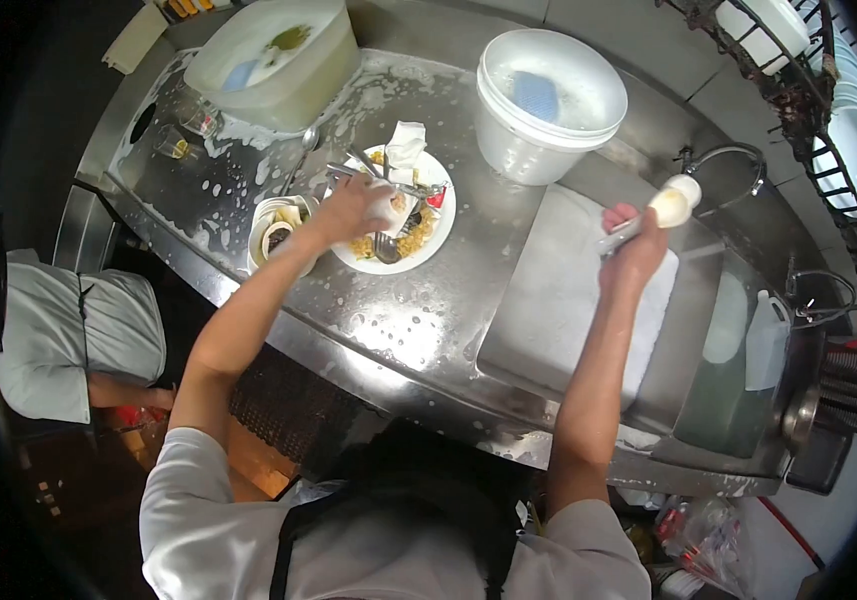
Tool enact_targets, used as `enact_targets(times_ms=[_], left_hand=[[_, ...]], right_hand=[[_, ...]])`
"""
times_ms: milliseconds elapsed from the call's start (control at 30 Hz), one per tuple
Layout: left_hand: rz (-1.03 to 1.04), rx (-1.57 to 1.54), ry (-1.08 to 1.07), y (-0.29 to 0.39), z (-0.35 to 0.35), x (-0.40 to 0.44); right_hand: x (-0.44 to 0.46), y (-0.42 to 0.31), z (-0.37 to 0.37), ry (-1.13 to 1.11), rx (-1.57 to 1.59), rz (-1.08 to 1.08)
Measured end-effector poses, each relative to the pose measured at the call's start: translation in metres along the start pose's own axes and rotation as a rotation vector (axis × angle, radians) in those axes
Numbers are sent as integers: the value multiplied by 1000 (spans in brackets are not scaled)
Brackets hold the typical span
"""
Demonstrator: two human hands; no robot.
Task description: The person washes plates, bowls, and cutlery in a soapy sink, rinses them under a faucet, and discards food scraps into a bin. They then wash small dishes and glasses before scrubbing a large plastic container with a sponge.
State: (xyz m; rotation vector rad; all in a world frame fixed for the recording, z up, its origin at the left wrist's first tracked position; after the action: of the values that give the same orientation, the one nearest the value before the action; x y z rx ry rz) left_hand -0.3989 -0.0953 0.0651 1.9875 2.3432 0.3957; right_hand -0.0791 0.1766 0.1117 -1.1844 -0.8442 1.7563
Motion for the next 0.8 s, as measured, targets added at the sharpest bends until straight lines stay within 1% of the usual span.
enact_targets(times_ms=[67,100,133,200,233,333,400,433,467,500,533,567,600,633,667,700,733,767,800], left_hand=[[-25,-60,-17,4,9,2],[-65,-167,25,-12,18,2],[-84,-145,33,-10,12,3],[-128,-94,60,-1,-24,10],[-180,-119,140,3,-40,14],[-213,11,122,-11,-49,38],[-189,17,123,-29,-33,51],[-170,4,117,-41,-17,60],[-149,-8,113,-46,-4,70],[-181,-52,66,-45,7,78],[-168,3,35,-31,9,88],[-167,62,5,-15,7,92],[-180,124,-29,-7,7,92],[-136,298,27,-10,19,94],[-142,241,-8,-24,38,99],[-149,185,-44,-41,52,106],[-150,130,-77,-49,59,109],[-140,82,43,-39,40,107],[-149,43,129,-45,37,103]], right_hand=[[31,-7,-35,98,79,39],[51,-10,-48,96,42,42],[73,-13,-62,93,3,44],[116,-18,-83,66,-139,56],[134,-18,-86,48,-206,63],[172,-22,-84,10,-93,33],[197,-21,-84,-31,-88,2],[204,-25,-85,117,-209,-40],[196,-27,-77,108,-189,-26],[183,-42,-66,163,-347,-192],[184,-54,-69,347,-535,-350],[182,-63,-72,577,-718,-480],[165,-75,-61,686,-764,-597],[158,-87,-51,724,-887,-571],[157,-92,-46,754,-1013,-539],[175,-87,-53,689,-1053,-452],[171,-89,-53,699,-1067,-433],[168,-93,-58,696,-1043,-415],[171,-97,-66,717,-1018,-433]])
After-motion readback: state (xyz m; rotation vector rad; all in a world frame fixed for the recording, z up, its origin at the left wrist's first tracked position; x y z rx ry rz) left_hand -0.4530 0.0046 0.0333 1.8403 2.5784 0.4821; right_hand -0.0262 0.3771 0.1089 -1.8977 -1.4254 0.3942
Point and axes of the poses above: each hand's wrist, its own x-axis towards the middle knuckle, its own z-axis out of the palm, y = z × x, the point moved 8 cm from there along x, towards the middle knuckle, and after that the axes turned 15 degrees about z, right-handed, at the moved point
